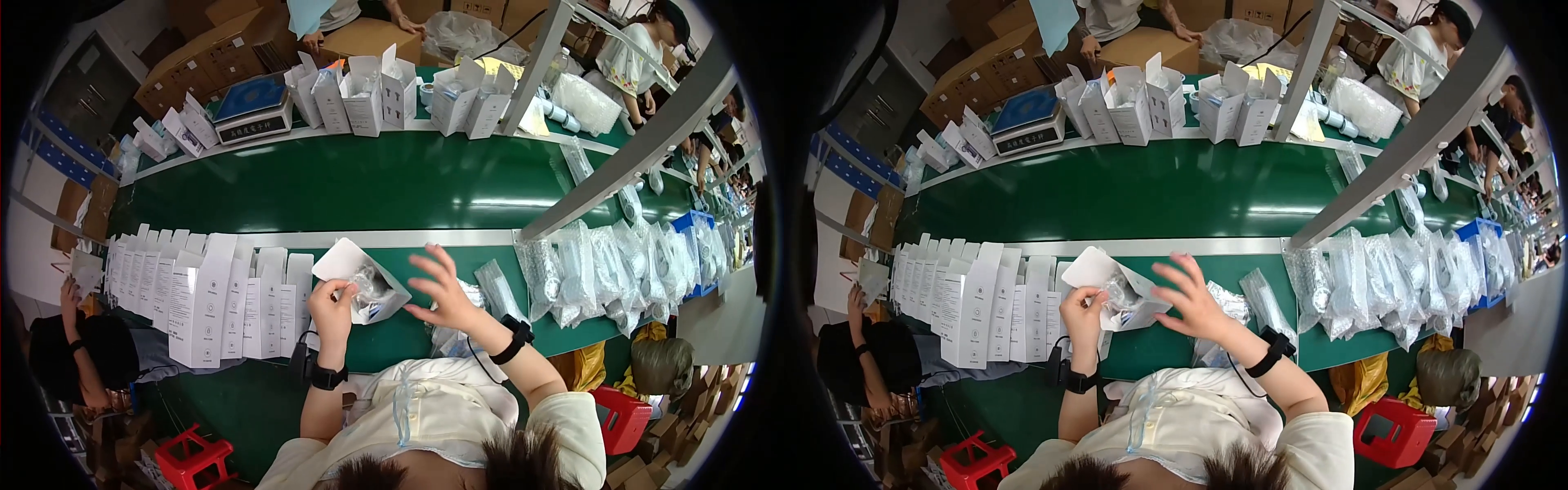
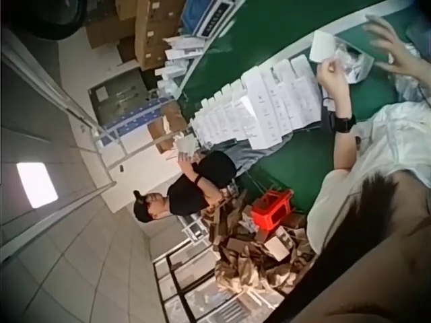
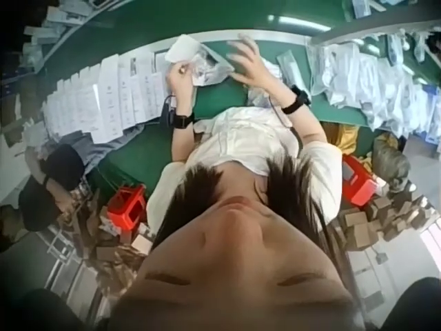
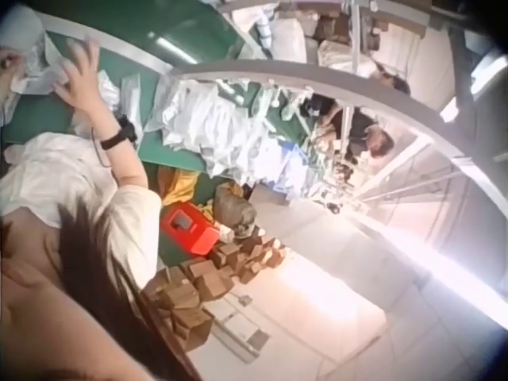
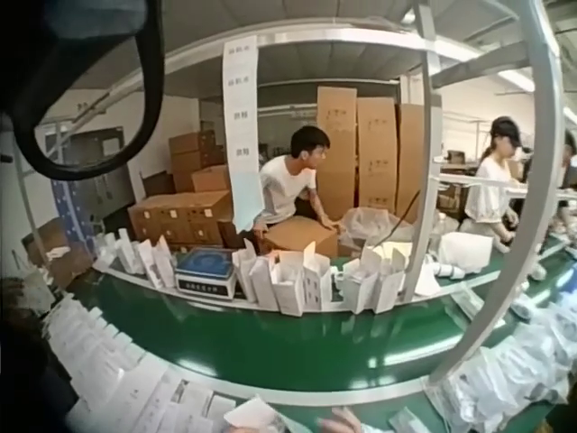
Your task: The person packages handheld fans by hand, placing a bubble-wrapped fan and a small plastic bag into a white box. They then close the box flaps and set the completed package onto the green assembly line.
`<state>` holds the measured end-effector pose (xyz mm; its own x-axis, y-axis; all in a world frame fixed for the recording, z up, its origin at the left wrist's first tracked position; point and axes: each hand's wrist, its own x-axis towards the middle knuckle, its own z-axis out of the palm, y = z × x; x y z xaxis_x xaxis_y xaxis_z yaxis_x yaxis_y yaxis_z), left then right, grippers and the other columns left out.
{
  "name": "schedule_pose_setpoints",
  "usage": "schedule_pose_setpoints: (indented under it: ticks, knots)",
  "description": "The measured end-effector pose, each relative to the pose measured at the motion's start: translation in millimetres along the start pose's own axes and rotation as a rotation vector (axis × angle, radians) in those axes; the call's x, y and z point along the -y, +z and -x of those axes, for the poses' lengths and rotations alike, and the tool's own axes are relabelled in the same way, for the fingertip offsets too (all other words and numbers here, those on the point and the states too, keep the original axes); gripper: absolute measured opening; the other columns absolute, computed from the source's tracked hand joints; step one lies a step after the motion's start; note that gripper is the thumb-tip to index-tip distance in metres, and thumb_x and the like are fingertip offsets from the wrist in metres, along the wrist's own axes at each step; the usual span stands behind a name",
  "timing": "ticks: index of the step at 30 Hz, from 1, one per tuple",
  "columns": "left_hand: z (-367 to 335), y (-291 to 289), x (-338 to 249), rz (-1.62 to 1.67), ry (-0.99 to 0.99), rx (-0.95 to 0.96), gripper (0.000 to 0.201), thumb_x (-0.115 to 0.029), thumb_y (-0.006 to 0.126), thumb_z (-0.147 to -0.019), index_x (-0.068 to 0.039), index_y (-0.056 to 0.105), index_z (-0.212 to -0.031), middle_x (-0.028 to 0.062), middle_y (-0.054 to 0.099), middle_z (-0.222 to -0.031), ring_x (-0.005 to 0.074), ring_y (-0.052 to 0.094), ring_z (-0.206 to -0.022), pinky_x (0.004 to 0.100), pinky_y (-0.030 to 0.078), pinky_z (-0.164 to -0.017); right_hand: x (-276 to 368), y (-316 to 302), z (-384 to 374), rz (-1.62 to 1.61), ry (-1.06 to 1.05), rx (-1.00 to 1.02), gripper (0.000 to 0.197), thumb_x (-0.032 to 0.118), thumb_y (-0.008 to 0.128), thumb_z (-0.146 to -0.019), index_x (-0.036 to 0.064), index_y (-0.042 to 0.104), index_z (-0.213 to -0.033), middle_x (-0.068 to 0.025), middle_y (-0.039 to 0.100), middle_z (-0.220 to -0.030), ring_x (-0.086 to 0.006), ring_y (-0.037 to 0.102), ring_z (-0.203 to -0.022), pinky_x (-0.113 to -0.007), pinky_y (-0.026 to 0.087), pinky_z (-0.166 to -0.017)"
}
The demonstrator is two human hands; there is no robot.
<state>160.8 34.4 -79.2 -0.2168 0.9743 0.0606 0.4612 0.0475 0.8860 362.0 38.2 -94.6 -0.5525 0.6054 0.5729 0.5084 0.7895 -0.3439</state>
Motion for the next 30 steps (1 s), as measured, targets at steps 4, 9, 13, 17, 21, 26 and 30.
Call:
schedule_pose_setpoints:
  ticks: [4, 9, 13, 17, 21, 26, 30]
  knots:
    - [-5, 6, -41, 0.330, -0.081, 0.103, 0.024, 0.002, 0.066, -0.067, 0.002, 0.057, -0.090, 0.0127, 0.056, -0.091, 0.0193, 0.055, -0.083, 0.0273, 0.042, -0.071, -35, 11, -6, -0.732, 0.368, -0.038, 0.091, 0.017, 0.078, -0.058, 0.0047, 0.027, -0.132, -0.0154, 0.041, -0.127, -0.0314, 0.034, -0.123, -0.045, 0.020, -0.104]
    - [-22, 5, -30, 0.037, 0.234, -0.035, 0.045, -0.001, 0.065, -0.069, 0.002, 0.045, -0.109, 0.0193, 0.038, -0.120, 0.0329, 0.040, -0.112, 0.0390, 0.036, -0.091, -122, 15, -42, -0.893, 0.754, -0.221, 0.105, 0.020, 0.081, -0.055, 0.0008, 0.015, -0.134, -0.0152, 0.028, -0.133, -0.0261, 0.032, -0.123, -0.035, 0.025, -0.103]
    - [-5, -9, 30, -0.515, 0.134, 0.123, 0.051, -0.009, 0.068, -0.069, -0.003, 0.044, -0.113, 0.0241, 0.032, -0.126, 0.0428, 0.034, -0.114, 0.0464, 0.031, -0.095, -237, 37, -99, -0.159, 0.848, -0.654, 0.094, 0.017, 0.080, -0.055, 0.0020, 0.024, -0.130, -0.0148, 0.035, -0.126, -0.0271, 0.036, -0.117, -0.035, 0.029, -0.099]
    - [10, -14, 79, -0.576, 0.072, 0.331, 0.055, -0.012, 0.069, -0.067, -0.003, 0.042, -0.115, 0.0256, 0.030, -0.126, 0.0447, 0.034, -0.112, 0.0464, 0.032, -0.093, -295, 69, -134, -0.198, 0.873, -0.752, 0.097, 0.018, 0.081, -0.056, 0.0015, 0.022, -0.132, -0.0170, 0.031, -0.127, -0.0301, 0.032, -0.118, -0.036, 0.027, -0.100]
    - [9, -10, 79, -0.461, 0.050, 0.318, 0.056, -0.011, 0.069, -0.066, -0.003, 0.042, -0.114, 0.0252, 0.031, -0.124, 0.0440, 0.035, -0.111, 0.0456, 0.034, -0.090, -321, 94, -133, -0.128, 0.805, -0.857, 0.099, 0.019, 0.081, -0.055, 0.0010, 0.022, -0.133, -0.0183, 0.029, -0.128, -0.0332, 0.034, -0.114, -0.037, 0.029, -0.097]
    - [1, -10, 82, -0.430, -0.005, 0.327, 0.053, -0.012, 0.069, -0.067, -0.004, 0.043, -0.112, 0.0224, 0.035, -0.118, 0.0417, 0.038, -0.106, 0.0455, 0.035, -0.088, -317, 109, -134, 0.308, 0.808, -0.740, 0.100, 0.020, 0.080, -0.056, 0.0000, 0.021, -0.134, -0.0198, 0.031, -0.126, -0.0341, 0.034, -0.114, -0.038, 0.030, -0.095]
    - [-2, -9, 81, -0.400, 0.009, 0.327, 0.052, -0.013, 0.068, -0.066, -0.005, 0.043, -0.111, 0.0205, 0.037, -0.114, 0.0404, 0.039, -0.102, 0.0469, 0.036, -0.086, -304, 115, -123, 0.457, 0.937, -0.686, 0.097, 0.021, 0.079, -0.057, -0.0002, 0.023, -0.133, -0.0205, 0.042, -0.116, -0.0332, 0.045, -0.101, -0.037, 0.036, -0.089]
